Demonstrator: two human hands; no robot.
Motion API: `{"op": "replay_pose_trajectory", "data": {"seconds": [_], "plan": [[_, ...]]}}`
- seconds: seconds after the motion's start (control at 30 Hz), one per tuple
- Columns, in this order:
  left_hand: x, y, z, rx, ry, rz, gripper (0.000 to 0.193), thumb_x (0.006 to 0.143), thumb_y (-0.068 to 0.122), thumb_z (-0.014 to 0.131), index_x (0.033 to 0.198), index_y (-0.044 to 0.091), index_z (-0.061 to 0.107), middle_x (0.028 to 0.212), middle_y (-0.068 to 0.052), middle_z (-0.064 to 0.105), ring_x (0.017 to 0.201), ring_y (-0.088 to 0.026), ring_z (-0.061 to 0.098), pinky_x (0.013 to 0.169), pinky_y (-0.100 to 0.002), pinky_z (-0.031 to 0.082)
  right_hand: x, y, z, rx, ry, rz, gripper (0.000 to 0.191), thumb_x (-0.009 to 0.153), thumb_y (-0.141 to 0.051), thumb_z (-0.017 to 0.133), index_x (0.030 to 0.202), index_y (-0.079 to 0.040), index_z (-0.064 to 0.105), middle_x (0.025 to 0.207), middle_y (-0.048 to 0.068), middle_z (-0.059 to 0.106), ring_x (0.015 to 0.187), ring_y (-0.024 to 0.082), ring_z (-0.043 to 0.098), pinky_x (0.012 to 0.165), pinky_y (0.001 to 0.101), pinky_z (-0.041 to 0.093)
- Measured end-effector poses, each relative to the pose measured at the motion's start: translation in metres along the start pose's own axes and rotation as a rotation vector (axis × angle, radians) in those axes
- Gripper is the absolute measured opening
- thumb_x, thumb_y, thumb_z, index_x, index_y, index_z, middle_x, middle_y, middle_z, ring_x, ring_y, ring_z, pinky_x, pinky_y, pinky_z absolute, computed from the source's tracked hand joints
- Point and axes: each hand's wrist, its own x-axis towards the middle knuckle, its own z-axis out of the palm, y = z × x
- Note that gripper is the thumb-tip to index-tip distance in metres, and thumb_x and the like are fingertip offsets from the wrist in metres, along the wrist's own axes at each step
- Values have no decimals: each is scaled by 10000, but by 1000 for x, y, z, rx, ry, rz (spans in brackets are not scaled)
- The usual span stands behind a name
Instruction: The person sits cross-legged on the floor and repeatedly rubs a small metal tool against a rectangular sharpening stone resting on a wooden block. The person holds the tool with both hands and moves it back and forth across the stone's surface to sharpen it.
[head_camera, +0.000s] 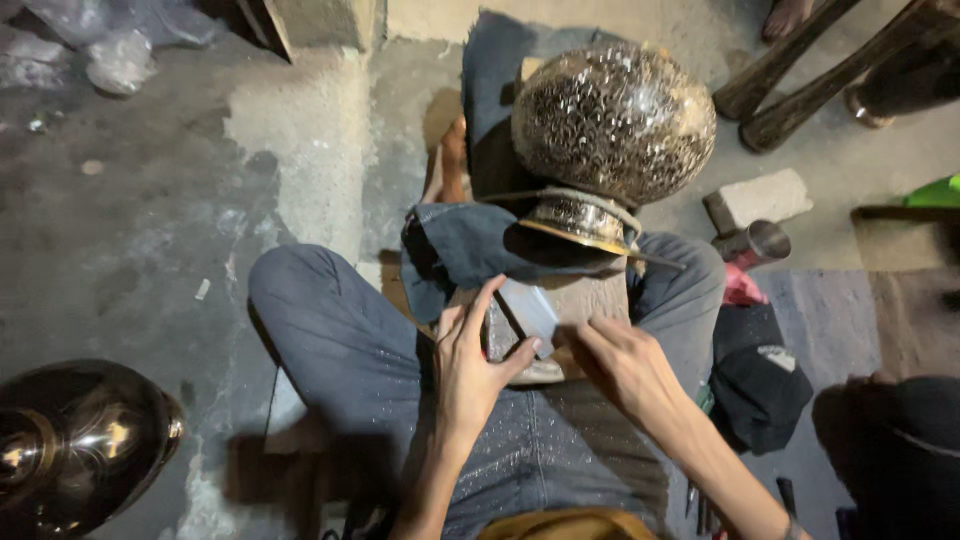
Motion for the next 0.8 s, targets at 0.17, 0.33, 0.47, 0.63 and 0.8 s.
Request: {"op": "replay_pose_trajectory", "data": {"seconds": [0.17,0.33,0.47,0.63,0.8], "plan": [[2,-4,5,-7,41,19,799,708,260,900,1422,125,568,1224,-166,674,1135,-359,596,962,-455,484,15,3,5,47,73,-60,237,857,-91,664,1084,-36,624,901,131,587,800,346,651,683,429,527],[1,-7,4,-2,5,-26,795,695,261,902,1415,157,580,1213,-133,705,1100,-339,603,964,-447,476,11,5,8,-16,30,-44,263,816,-89,648,1069,-31,604,939,141,602,843,370,657,718,436,535],[1,-8,4,-10,10,-7,800,692,263,903,1414,156,575,1219,-118,717,1108,-337,604,981,-449,467,15,4,6,-11,-2,-3,270,810,-91,644,1072,-36,607,924,148,610,850,370,661,710,436,536],[0,-7,4,22,1,0,794,699,261,913,1412,150,581,1228,-125,716,1106,-344,596,980,-463,464,24,3,2,-2,51,-65,288,812,-87,639,1083,-7,584,936,160,611,883,383,650,726,454,525],[1,-5,6,-42,-10,-46,799,697,246,894,1420,152,566,1176,-135,707,1088,-325,596,964,-455,488,19,1,-2,22,-5,59,140,900,-124,642,1012,-48,604,864,142,610,811,374,647,678,462,512]]}}
